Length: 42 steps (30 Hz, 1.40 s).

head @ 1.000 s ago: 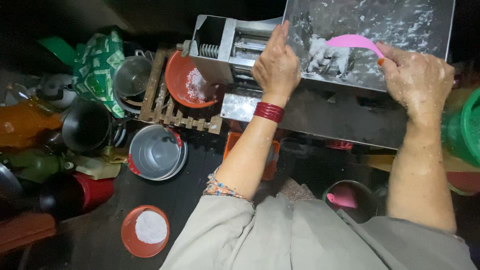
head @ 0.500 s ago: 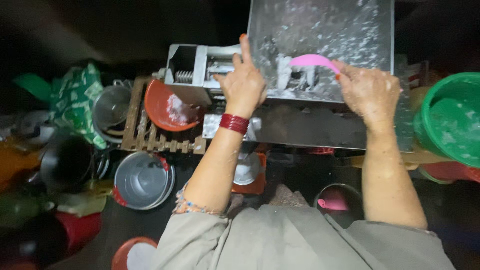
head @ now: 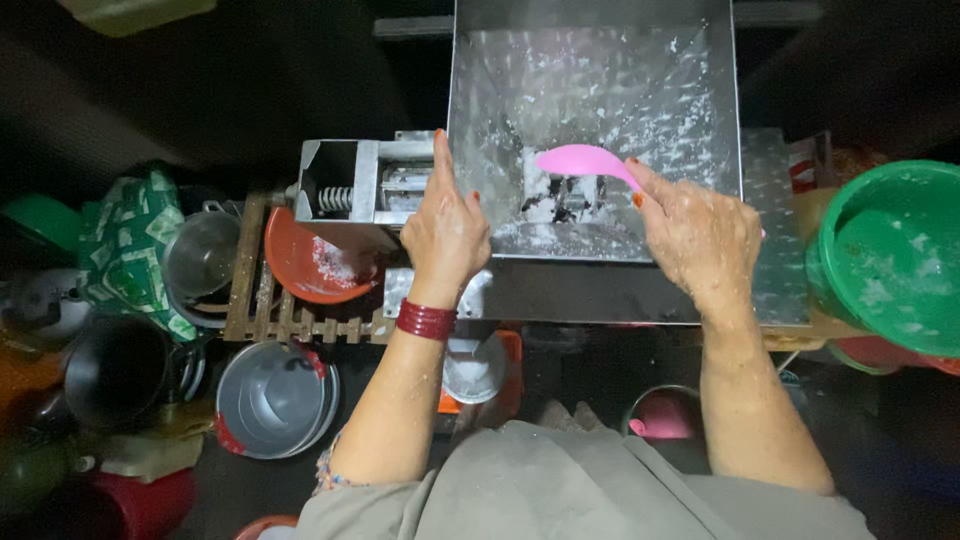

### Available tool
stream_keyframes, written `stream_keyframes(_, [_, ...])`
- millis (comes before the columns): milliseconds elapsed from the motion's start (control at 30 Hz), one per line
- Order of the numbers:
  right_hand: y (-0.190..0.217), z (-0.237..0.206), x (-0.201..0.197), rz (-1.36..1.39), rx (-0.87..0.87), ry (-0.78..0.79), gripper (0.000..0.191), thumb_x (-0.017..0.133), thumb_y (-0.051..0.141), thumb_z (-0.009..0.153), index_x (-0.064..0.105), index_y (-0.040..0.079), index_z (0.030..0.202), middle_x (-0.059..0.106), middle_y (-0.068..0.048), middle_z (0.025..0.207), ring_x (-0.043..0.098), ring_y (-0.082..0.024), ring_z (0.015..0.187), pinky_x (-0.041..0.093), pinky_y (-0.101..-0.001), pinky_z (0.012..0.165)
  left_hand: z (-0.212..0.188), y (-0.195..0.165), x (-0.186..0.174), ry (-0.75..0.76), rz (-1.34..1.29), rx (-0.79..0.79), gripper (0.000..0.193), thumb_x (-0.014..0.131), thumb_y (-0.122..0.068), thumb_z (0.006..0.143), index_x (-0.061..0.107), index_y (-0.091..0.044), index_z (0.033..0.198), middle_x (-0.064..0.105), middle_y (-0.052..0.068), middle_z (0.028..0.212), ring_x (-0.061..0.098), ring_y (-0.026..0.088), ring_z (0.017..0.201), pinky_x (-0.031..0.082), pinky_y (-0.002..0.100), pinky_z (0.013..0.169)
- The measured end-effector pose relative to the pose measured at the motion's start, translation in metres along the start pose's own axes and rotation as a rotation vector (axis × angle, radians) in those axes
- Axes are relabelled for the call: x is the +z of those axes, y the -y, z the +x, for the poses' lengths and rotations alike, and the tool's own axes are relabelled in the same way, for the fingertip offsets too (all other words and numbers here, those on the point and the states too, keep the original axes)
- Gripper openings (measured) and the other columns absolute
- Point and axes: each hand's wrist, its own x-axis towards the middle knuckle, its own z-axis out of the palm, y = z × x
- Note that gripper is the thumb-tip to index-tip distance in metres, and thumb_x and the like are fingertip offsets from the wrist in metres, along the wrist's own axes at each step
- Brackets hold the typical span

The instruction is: The person operates a metal grinding machine, using a pink plastic spoon to push a white powdery substance through the hopper. They repeatedly scrape the sides of the hopper and add more powder from a green bowl to continue the process.

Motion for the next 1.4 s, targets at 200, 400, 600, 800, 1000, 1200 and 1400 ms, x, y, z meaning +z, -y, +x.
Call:
stream_keyframes(200, [0.000,0.000,0.000,0.041,-0.034,-0.072,0.038,0.060,0.037,0.102,0.068,0.036,0.139,0.070,-0.008,0.084,0.069,-0.033,0.074,0.054,-0.0454,0.065,-0.001,-0.008,-0.008,0.005,0.015,0.002,0.089,0.064,-0.016,0.092,0.011,-0.015,0.164,0.068,0.021,0.129,0.073,0.043,0.091,0.057,0.052,0.071])
stream_keyframes(400, [-0.005,0.000,0.004,0.020,-0.065,-0.093,0.040,0.063,0.037,0.099,0.069,0.036,0.139,0.069,-0.007,0.081,0.069,-0.032,0.072,0.053,-0.0451,0.063,0.000,-0.016,-0.016,0.066,0.004,-0.073,0.086,0.063,-0.017,0.092,0.014,-0.017,0.164,0.073,0.023,0.114,0.071,0.046,0.086,0.054,0.055,0.069])
stream_keyframes(600, [-0.002,0.002,0.001,0.021,-0.054,-0.088,0.041,0.064,0.038,0.099,0.068,0.037,0.139,0.069,-0.007,0.079,0.068,-0.032,0.070,0.053,-0.0443,0.061,0.002,-0.020,-0.018,0.087,0.021,-0.120,0.086,0.063,-0.017,0.091,0.016,-0.021,0.164,0.073,0.024,0.111,0.070,0.047,0.083,0.054,0.057,0.070])
stream_keyframes(800, [-0.006,0.002,0.004,0.001,-0.042,-0.057,0.041,0.063,0.038,0.100,0.067,0.036,0.141,0.069,-0.008,0.079,0.069,-0.032,0.069,0.054,-0.0443,0.061,0.001,-0.018,-0.016,0.039,0.002,-0.077,0.086,0.063,-0.015,0.091,0.016,-0.020,0.163,0.073,0.023,0.110,0.070,0.046,0.082,0.054,0.056,0.068])
stream_keyframes(1000, [-0.001,0.004,0.001,-0.038,-0.093,0.026,0.035,0.059,0.041,0.103,0.068,0.040,0.136,0.073,-0.008,0.083,0.071,-0.031,0.073,0.056,-0.0435,0.066,-0.001,-0.017,-0.014,0.040,0.015,-0.113,0.085,0.061,-0.012,0.091,0.018,-0.022,0.164,0.074,0.020,0.100,0.071,0.043,0.079,0.053,0.055,0.068])
stream_keyframes(1200, [-0.002,0.018,-0.034,-0.153,-0.110,0.439,0.038,0.052,0.045,0.099,0.066,0.049,0.134,0.077,-0.011,0.092,0.075,-0.033,0.086,0.058,-0.0472,0.081,-0.002,-0.015,-0.012,0.006,-0.001,-0.101,0.087,0.061,-0.011,0.087,0.020,-0.023,0.163,0.075,0.019,0.101,0.072,0.042,0.079,0.054,0.055,0.068])
stream_keyframes(1400, [0.022,0.050,-0.013,-0.258,-0.329,0.611,0.035,0.055,0.024,0.094,0.074,0.036,0.121,0.079,-0.009,0.099,0.075,-0.033,0.095,0.059,-0.0484,0.082,-0.001,-0.012,-0.008,0.013,0.017,-0.153,0.087,0.060,-0.012,0.087,0.021,-0.028,0.163,0.075,0.018,0.101,0.072,0.044,0.081,0.054,0.057,0.072])
